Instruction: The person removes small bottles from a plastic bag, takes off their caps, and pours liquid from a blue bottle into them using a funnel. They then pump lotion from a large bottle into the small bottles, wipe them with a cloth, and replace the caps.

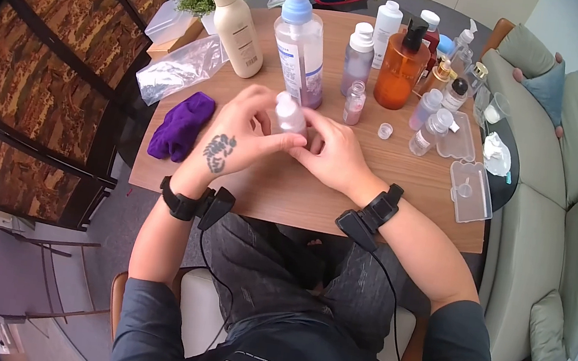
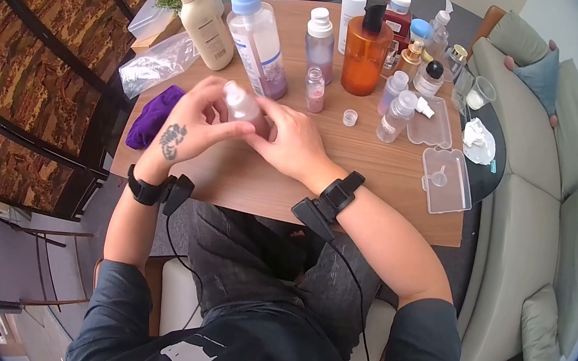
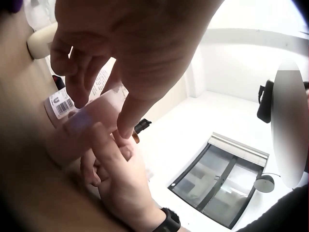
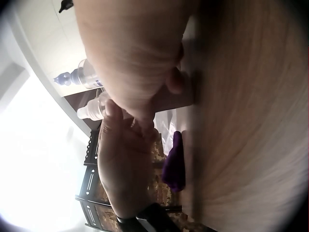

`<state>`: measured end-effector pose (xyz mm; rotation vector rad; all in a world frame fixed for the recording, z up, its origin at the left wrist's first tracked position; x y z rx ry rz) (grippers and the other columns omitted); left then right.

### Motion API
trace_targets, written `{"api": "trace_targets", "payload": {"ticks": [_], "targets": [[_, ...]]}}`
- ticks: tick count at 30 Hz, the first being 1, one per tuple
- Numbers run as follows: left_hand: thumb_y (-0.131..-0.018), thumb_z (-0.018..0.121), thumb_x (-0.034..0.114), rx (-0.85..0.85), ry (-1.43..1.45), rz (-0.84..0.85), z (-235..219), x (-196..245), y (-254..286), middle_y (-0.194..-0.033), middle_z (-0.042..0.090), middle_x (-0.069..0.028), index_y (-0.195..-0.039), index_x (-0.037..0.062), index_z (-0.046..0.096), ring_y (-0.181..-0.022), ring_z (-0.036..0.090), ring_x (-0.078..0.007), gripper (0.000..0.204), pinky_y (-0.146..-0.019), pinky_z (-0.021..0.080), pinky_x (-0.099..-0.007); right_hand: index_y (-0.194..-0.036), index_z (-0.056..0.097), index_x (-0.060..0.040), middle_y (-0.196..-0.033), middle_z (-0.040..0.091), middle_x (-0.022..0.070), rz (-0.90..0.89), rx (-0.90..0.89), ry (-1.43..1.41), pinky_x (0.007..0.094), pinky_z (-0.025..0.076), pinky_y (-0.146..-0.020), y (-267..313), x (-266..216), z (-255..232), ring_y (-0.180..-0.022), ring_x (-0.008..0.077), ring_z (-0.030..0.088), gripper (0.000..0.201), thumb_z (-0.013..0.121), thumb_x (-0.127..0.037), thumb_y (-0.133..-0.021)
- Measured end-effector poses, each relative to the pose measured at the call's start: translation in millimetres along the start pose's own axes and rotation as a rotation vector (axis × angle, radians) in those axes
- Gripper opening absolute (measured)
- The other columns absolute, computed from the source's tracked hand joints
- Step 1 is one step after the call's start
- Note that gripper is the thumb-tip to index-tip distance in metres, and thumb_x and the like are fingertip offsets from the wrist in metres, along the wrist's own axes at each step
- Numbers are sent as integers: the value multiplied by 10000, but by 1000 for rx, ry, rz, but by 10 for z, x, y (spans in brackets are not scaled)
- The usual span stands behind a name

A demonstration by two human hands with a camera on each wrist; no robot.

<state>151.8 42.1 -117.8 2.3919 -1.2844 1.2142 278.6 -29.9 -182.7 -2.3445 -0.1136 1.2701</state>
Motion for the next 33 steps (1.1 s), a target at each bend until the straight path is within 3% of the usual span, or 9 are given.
{"api": "trace_targets", "payload": {"ticks": [2,6,9,15,18,22,26,29,33], "targets": [[-851,873,308,19,-17,64,-92,92,-26,-1279,629,-117,-1216,39,736,-937,655,-195,474,-813,541,-329,-1383,625,-69,-952,745,175,36,-3,-8,404,566,-694,4,18,-4,-734,323,703,620,850,-288,-849],[-917,796,201,-23,-58,276,-120,281,-75,-1361,642,-108,-1150,30,736,-1225,643,-293,295,-986,532,-403,-1336,668,-74,-900,736,172,49,-23,23,413,547,-666,7,-21,-4,-716,313,698,554,849,-274,-851],[-920,800,235,17,-146,291,-94,347,-48,-1353,662,-122,-1165,25,744,-1299,613,-314,328,-1082,480,-407,-1336,672,-75,-847,728,165,75,-36,8,410,538,-648,13,-29,-12,-690,302,692,553,851,-272,-851],[-886,833,239,281,-312,270,-69,355,-18,-1343,666,-156,-893,-40,653,-1200,663,-334,332,-1024,517,-406,-1312,691,-76,-811,720,151,91,-26,27,401,528,-621,6,-27,-7,-652,280,682,542,860,-289,-843],[-891,833,200,209,-384,225,-50,274,-25,-1328,669,-178,-955,-18,592,-1172,674,-297,332,-1027,507,-404,-1293,706,-75,-798,716,148,82,-23,32,396,524,-612,0,-3,-11,-630,271,670,535,867,-300,-835],[-881,799,162,215,401,122,-42,-11,-22,-1067,704,-113,-1214,37,489,-1193,644,-216,473,-1041,469,-402,-1291,709,-71,-776,708,145,93,-2,30,390,515,-599,9,-3,-36,-597,260,646,549,875,-311,-826],[-897,721,107,272,234,140,-215,-14,37,-1067,731,-121,-1284,40,506,-1206,665,-230,447,-1089,448,-399,-1298,706,-65,-771,705,144,111,-17,17,384,505,-589,0,24,-12,-585,246,638,564,877,-318,-825],[-924,748,97,190,83,299,-165,306,57,-1188,686,-125,-1388,15,461,-1188,644,-198,552,-1097,444,-391,-1223,717,-27,-639,623,75,34,44,12,314,421,-513,0,-35,-41,-492,110,502,505,898,-288,-831],[-875,809,105,211,104,204,-148,176,-18,-1109,711,-99,-1408,19,488,-1163,659,-204,628,-1098,452,-397,-1225,718,-26,-631,615,73,26,43,1,314,416,-513,-3,-17,-26,-489,110,496,508,898,-290,-830]]}}
Point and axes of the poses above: each hand's wrist, its own y-axis away from the middle knuckle, its own z-axis out of the palm, x = y × z, the point moved 9 cm from there along -y, towards the middle knuckle
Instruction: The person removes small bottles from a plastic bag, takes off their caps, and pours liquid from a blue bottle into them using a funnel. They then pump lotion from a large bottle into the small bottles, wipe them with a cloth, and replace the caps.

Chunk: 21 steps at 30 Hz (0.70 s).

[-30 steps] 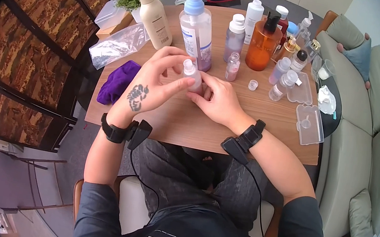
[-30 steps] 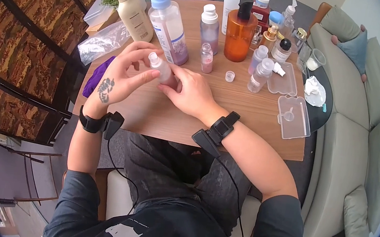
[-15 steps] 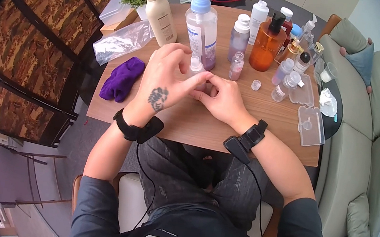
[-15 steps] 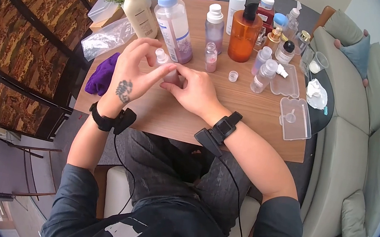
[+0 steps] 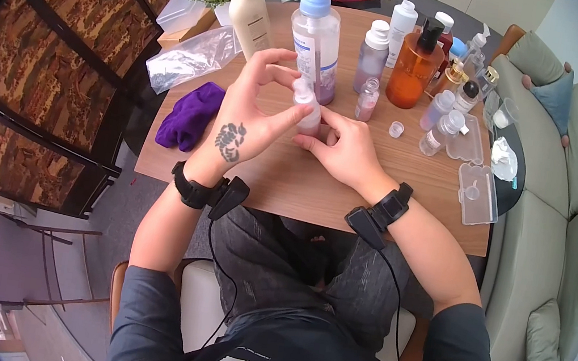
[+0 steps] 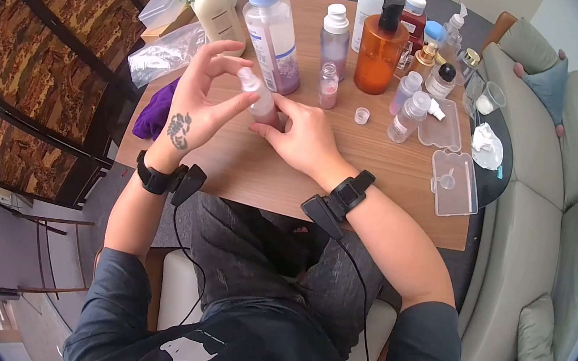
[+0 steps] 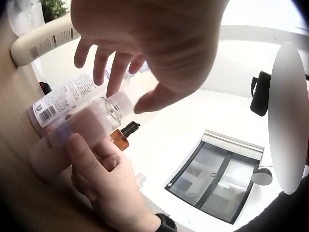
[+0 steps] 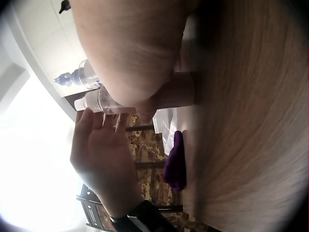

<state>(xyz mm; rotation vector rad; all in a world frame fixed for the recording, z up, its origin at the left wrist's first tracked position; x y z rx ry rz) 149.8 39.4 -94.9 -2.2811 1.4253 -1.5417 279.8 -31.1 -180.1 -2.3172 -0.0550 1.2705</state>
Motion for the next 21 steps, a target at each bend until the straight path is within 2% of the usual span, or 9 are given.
{"api": "trace_targets", "payload": {"ticks": [2,5,8,11,14,17,20,21], "targets": [[-840,846,168,69,71,-11,-65,-79,-34,-1031,727,-78,-1374,42,520,-1088,683,-194,637,-1080,470,-392,-1227,719,-27,-634,615,74,4,0,14,315,417,-514,1,-17,-10,-490,109,497,508,897,-288,-829],[-855,845,157,82,182,-12,-115,-51,-96,-1023,726,-74,-1368,40,524,-1097,680,-180,616,-1090,476,-386,-1288,711,-56,-779,707,145,103,-65,34,370,503,-590,0,4,-8,-581,229,632,562,881,-318,-820],[-897,806,45,-5,228,-67,-99,-29,-113,-1180,712,-150,-1406,-2,499,-1215,640,-229,597,-1093,466,-398,-1241,722,-36,-660,631,82,9,-2,3,311,421,-517,-3,-17,-10,-493,112,501,518,899,-282,-822],[-897,806,46,-21,262,-39,-97,-37,-101,-1189,711,-159,-1414,3,494,-1219,641,-248,606,-1083,477,-402,-1254,721,-38,-666,634,83,2,-2,22,312,424,-519,1,-23,-12,-492,115,502,539,902,-295,-817],[-875,814,77,-16,212,-24,-92,-35,-81,-1030,719,-74,-1399,30,510,-1105,680,-181,607,-1111,480,-393,-1264,717,-32,-672,635,87,2,-8,11,311,428,-523,-2,-6,-2,-491,118,504,560,904,-309,-815],[-860,807,74,160,345,-58,-365,-133,-76,-1007,707,-101,-1404,19,506,-1108,691,-218,624,-1073,503,-408,-1294,708,-47,-776,703,150,83,-63,49,364,499,-586,-3,13,-4,-578,222,629,583,881,-343,-822],[-840,781,64,92,-339,37,-512,-84,-119,-997,688,-153,-1385,20,513,-1081,698,-299,609,-999,531,-419,-1293,704,-40,-792,708,156,37,-41,65,361,500,-584,-1,-8,-16,-587,221,637,594,882,-353,-821],[-848,742,47,-24,-505,-179,-458,-265,-83,-1043,683,-153,-1398,51,493,-1067,700,-289,603,-931,540,-387,-1287,702,-31,-808,712,157,21,-22,50,359,504,-586,3,-13,-24,-591,220,637,592,880,-351,-822]]}}
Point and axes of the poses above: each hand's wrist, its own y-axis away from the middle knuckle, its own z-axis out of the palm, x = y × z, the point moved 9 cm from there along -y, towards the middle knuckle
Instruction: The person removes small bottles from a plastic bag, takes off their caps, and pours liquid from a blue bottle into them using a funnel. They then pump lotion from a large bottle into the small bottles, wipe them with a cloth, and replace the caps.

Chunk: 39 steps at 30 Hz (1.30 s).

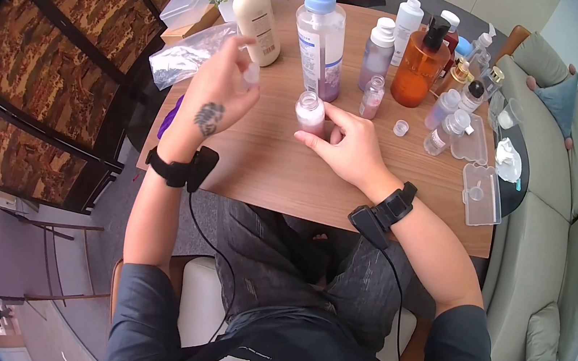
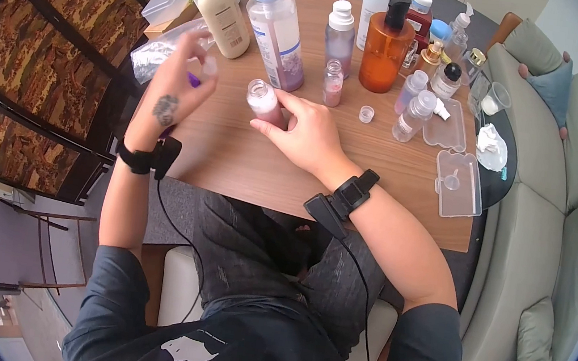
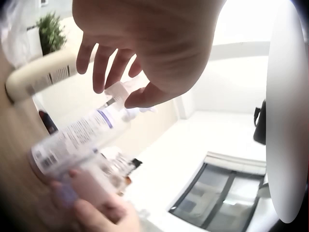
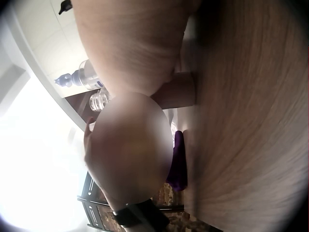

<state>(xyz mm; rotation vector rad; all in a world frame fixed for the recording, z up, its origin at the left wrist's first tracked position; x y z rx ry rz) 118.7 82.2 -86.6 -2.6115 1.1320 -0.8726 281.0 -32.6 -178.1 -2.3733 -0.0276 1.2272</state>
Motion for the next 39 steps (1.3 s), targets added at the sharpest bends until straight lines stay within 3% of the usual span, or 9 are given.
{"api": "trace_targets", "payload": {"ticks": [3,14,17,22,26,29,30,34,39], "targets": [[-818,724,29,-200,-282,223,370,-278,44,-1042,674,-191,-1369,56,492,-1032,673,-362,598,-907,533,-448,-1267,696,-3,-857,724,159,-16,47,-38,352,515,-595,-4,1,-18,-598,215,638,584,876,-344,-828],[-840,711,77,-287,-355,200,487,-323,100,-1121,708,-199,-1345,39,545,-1132,648,-400,533,-994,509,-472,-1239,687,21,-884,742,108,14,90,-97,301,521,-585,-3,48,-37,-580,143,615,531,868,-281,-841],[-862,714,90,-133,-107,167,253,-154,-56,-1099,712,-204,-1295,20,606,-1101,677,-379,452,-983,534,-437,-1233,690,17,-862,738,97,20,84,-95,299,517,-580,-4,58,-33,-570,139,606,522,867,-283,-844],[-964,652,97,141,376,101,-42,-17,-433,-1201,725,-119,-1318,-16,615,-1139,689,-192,373,-993,538,-365,-1219,693,14,-815,725,84,18,106,-136,296,507,-571,-8,92,-29,-563,130,597,507,865,-287,-850],[-954,636,90,138,836,199,55,117,-741,-1386,628,-187,-1503,12,466,-1275,612,-248,580,-1111,452,-384,-1219,694,10,-795,716,81,65,92,-137,293,494,-553,-5,91,-53,-555,120,588,515,871,-300,-848],[-963,631,119,74,963,238,153,288,-907,-1406,619,-213,-1511,15,465,-1291,607,-253,582,-1119,445,-391,-1222,693,10,-828,719,91,39,89,-133,293,486,-539,-6,53,-77,-548,114,583,540,883,-319,-838],[-920,783,148,6,981,239,220,233,-1004,-1429,600,-275,-1533,19,413,-1352,585,-280,728,-1131,469,-393,-1222,692,13,-849,723,92,26,91,-134,291,485,-536,-3,56,-71,-548,112,583,544,886,-317,-836],[-850,827,43,37,1089,287,253,393,-1025,-1276,707,-218,-1520,24,429,-1211,679,-256,779,-1065,528,-376,-1226,687,29,-927,737,93,2,113,-197,276,487,-534,-19,52,-67,-559,103,592,539,893,-283,-837],[-857,825,138,90,887,262,204,416,-1063,-1203,718,-199,-1477,42,487,-1126,697,-256,713,-955,574,-368,-1240,680,42,-937,738,83,2,113,-241,246,499,-541,-11,52,-50,-591,81,609,525,897,-219,-839]]}}
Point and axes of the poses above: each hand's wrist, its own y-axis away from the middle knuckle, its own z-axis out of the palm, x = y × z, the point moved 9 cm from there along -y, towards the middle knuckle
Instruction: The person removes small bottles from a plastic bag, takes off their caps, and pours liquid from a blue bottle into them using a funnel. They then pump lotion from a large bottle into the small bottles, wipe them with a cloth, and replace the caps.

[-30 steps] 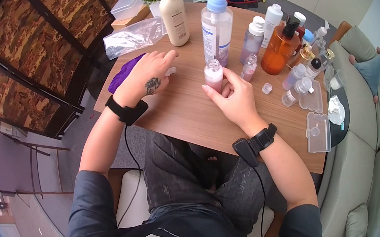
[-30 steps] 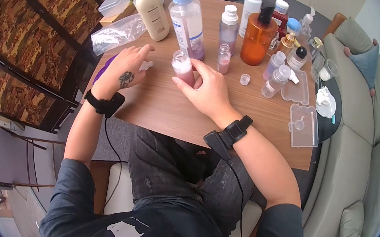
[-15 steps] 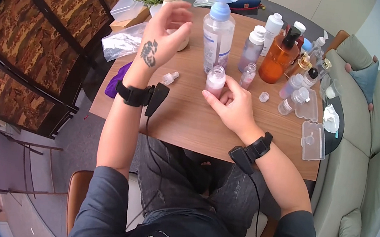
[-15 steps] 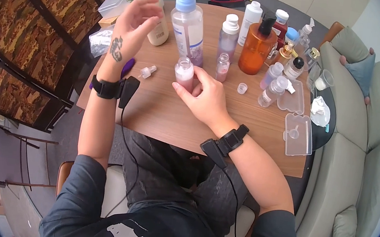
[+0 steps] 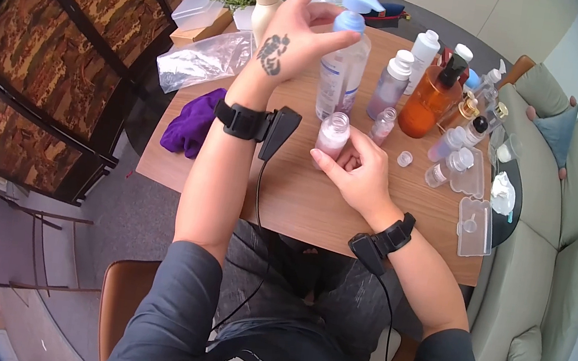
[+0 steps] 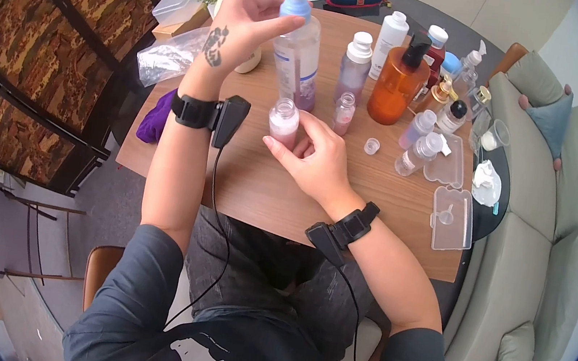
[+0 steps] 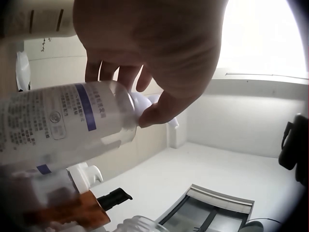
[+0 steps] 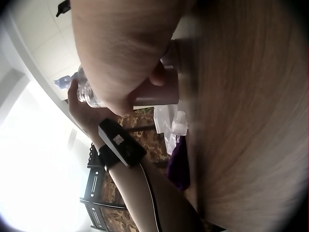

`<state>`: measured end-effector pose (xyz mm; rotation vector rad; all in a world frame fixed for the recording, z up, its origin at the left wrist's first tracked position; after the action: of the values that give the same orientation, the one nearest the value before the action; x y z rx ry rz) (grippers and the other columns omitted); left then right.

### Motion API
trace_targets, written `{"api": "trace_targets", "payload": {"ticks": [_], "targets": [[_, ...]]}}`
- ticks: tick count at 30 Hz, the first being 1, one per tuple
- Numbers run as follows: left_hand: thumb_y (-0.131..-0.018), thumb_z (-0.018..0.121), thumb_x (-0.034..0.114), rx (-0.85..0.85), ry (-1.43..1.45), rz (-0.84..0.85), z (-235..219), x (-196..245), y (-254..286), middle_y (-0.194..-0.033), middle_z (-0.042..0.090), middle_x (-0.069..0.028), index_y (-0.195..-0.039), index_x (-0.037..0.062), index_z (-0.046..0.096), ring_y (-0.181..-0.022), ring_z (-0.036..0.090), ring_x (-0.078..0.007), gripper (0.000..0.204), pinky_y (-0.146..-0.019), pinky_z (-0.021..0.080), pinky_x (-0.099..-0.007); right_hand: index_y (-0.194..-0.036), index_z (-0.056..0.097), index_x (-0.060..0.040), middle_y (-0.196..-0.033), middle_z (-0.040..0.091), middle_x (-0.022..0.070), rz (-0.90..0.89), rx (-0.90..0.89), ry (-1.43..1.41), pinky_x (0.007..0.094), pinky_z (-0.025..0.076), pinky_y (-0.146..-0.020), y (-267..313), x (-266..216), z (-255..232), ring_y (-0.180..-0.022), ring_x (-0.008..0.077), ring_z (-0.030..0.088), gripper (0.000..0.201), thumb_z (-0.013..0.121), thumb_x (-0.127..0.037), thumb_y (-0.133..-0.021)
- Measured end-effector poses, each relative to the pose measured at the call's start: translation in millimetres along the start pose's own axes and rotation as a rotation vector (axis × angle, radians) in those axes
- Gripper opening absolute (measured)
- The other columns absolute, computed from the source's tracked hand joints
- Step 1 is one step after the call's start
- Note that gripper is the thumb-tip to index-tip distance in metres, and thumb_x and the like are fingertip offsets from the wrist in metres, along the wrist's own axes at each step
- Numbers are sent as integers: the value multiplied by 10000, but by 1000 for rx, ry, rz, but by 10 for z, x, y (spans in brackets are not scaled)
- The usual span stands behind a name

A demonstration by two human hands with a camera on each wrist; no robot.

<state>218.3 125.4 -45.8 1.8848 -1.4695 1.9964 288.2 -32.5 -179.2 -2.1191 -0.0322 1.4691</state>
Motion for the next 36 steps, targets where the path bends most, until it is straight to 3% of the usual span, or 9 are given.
{"api": "trace_targets", "payload": {"ticks": [2,6,10,11,15,24,31,34,36], "targets": [[-823,882,249,-93,-205,-89,-20,186,-108,-1277,686,-267,-1548,86,433,-1229,661,-354,869,-1018,565,-432,-1247,676,47,-932,735,86,0,-2,15,237,501,-541,-10,-10,-6,-595,74,612,532,900,-208,-837],[-800,899,216,-136,-396,-68,-55,399,-327,-1228,702,-255,-1498,15,467,-1190,681,-332,845,-1003,568,-425,-1250,670,57,-930,733,90,58,-31,5,232,497,-534,-5,39,20,-584,66,602,536,899,-196,-837],[-806,903,212,-174,-361,-86,-86,603,-407,-1120,740,-244,-1508,-5,441,-1078,719,-306,868,-948,579,-407,-1242,673,61,-973,730,97,44,-23,14,233,496,-534,-33,27,14,-578,65,593,523,894,-186,-838],[-808,911,185,-166,-263,11,-84,666,-415,-1085,753,-233,-1508,-2,442,-1037,729,-279,863,-920,583,-388,-1238,675,61,-997,728,99,43,-15,18,234,496,-535,-25,19,3,-580,64,592,517,893,-184,-838],[-818,911,150,-106,-231,20,-140,681,-477,-1085,755,-202,-1496,5,448,-1035,728,-242,834,-913,591,-372,-1204,696,54,-1184,681,96,-45,16,52,236,491,-539,-40,-70,-34,-597,68,587,493,898,-195,-829],[-838,889,88,-44,-140,33,-129,774,-468,-1057,755,-175,-1476,4,470,-991,727,-210,768,-873,600,-335,-1135,717,44,-1081,679,77,-140,-16,163,237,463,-544,-9,-328,-63,-615,74,560,458,908,-229,-821],[-814,922,193,5,-246,110,-199,817,-454,-999,734,-168,-1458,15,509,-954,709,-214,786,-855,589,-346,-1115,723,16,-1084,692,105,-250,41,216,336,512,-776,-71,-636,-243,-931,219,620,438,904,-244,-813],[-807,929,224,41,-236,116,-254,788,-454,-989,725,-174,-1460,28,514,-949,704,-222,798,-852,587,-350,-1129,715,18,-1100,688,99,-314,57,229,329,507,-819,-168,-740,-364,-942,195,620,442,895,-250,-828],[-808,929,232,71,-263,119,-282,800,-449,-992,720,-178,-1464,33,512,-953,701,-226,802,-850,586,-350,-1157,701,23,-1095,667,79,-135,32,152,313,507,-860,-213,-758,-446,-977,169,626,439,875,-249,-861]]}}
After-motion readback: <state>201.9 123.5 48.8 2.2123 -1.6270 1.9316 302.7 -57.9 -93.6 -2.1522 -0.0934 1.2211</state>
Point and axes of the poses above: each hand's wrist, its own y-axis away from the middle knuckle, its own z-axis out of the palm, x = y × z, the point moved 9 cm from there along -y, towards the middle knuckle
